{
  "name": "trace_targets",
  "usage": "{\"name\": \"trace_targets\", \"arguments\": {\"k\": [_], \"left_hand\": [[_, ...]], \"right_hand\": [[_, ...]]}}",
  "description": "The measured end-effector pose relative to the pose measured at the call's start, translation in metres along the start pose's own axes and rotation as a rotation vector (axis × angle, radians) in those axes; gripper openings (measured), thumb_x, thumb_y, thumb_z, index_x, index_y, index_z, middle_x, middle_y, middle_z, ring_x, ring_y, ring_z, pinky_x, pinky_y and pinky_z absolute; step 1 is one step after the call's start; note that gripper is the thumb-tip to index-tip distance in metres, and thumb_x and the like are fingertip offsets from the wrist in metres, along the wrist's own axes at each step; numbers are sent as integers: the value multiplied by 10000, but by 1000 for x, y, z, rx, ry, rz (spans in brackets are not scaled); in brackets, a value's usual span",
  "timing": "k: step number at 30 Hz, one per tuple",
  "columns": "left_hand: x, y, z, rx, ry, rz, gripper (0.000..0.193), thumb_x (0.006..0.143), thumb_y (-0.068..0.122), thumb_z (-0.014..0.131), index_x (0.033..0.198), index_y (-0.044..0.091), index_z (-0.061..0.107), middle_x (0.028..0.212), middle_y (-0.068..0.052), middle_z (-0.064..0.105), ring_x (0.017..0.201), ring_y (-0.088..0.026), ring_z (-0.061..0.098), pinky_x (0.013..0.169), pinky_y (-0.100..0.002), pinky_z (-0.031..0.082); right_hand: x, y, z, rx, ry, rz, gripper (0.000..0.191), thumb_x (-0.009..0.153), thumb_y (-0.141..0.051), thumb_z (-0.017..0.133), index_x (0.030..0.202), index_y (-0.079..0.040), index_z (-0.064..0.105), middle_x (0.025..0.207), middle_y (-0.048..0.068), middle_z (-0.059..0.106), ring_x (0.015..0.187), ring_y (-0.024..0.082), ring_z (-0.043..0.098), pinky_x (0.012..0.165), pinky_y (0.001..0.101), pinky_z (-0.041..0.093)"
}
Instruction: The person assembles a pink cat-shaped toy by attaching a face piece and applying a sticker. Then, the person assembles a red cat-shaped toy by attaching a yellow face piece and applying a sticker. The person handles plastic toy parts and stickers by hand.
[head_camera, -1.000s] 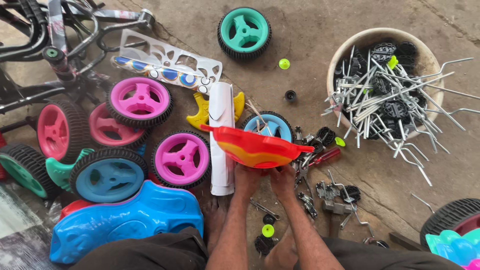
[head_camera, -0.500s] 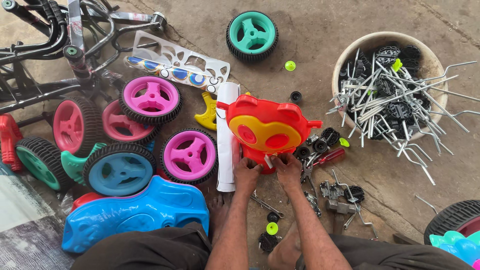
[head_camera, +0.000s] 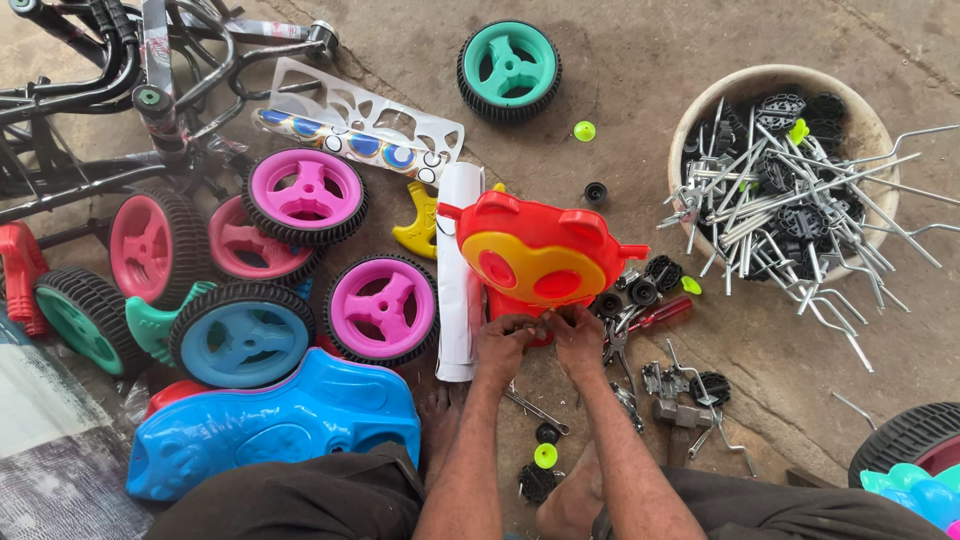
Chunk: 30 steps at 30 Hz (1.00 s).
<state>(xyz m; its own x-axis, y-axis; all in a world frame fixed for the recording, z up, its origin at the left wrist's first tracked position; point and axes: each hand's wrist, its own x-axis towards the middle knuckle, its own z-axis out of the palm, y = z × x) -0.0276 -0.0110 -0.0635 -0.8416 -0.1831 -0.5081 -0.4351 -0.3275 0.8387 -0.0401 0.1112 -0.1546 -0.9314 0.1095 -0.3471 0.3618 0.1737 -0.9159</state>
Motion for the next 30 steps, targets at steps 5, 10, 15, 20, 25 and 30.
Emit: {"name": "trace_targets", "arguments": {"k": [5,10,15,20,25,30], "left_hand": [[-2,6,-3,169,72,-125,292,878,243,856,821,-5,712,684,-14,615,624,-148,526,571,-323,412],[-8,10,-1,638,303,-19,228,765,165,838,850,1,702,745,-91,700,712,-216,657,691,-375,524],[-4,0,-8,460,480,20,304,759,96,753,1051,33,699,827,-103,734,779,-213,709,767,-355,565],[-3,-3,-5,259,537,58,340,844,287,801,1013,2,728,860,-89,743,786,-196,683,759,-329,564],[5,5,3,234,403,-67,397,840,349,849,904,-29,746,775,-86,729,696,-153,649,662,-308,527],[9,4,0,-92,179,-208,269,888,257,812,932,-2,753,730,-40,695,613,-117,590,561,-266,450]], "right_hand": [[2,2,0,-2,-1,-22,170,865,-144,775,891,4,695,770,11,701,700,81,598,633,262,484],[3,3,0,-111,-6,-30,243,867,-181,802,845,24,674,724,22,678,671,93,568,612,278,462],[0,2,2,-152,18,-40,228,863,-180,799,832,13,681,703,24,663,661,91,561,607,278,458],[-2,-2,6,-104,16,12,186,814,-139,819,827,10,708,703,20,681,647,83,570,599,276,469],[-3,-3,8,-147,-9,15,121,783,-87,795,829,0,725,710,0,713,640,71,611,611,259,502],[-1,4,8,-116,-43,-21,143,797,-65,796,817,12,678,703,1,657,644,70,560,600,264,477]]}}
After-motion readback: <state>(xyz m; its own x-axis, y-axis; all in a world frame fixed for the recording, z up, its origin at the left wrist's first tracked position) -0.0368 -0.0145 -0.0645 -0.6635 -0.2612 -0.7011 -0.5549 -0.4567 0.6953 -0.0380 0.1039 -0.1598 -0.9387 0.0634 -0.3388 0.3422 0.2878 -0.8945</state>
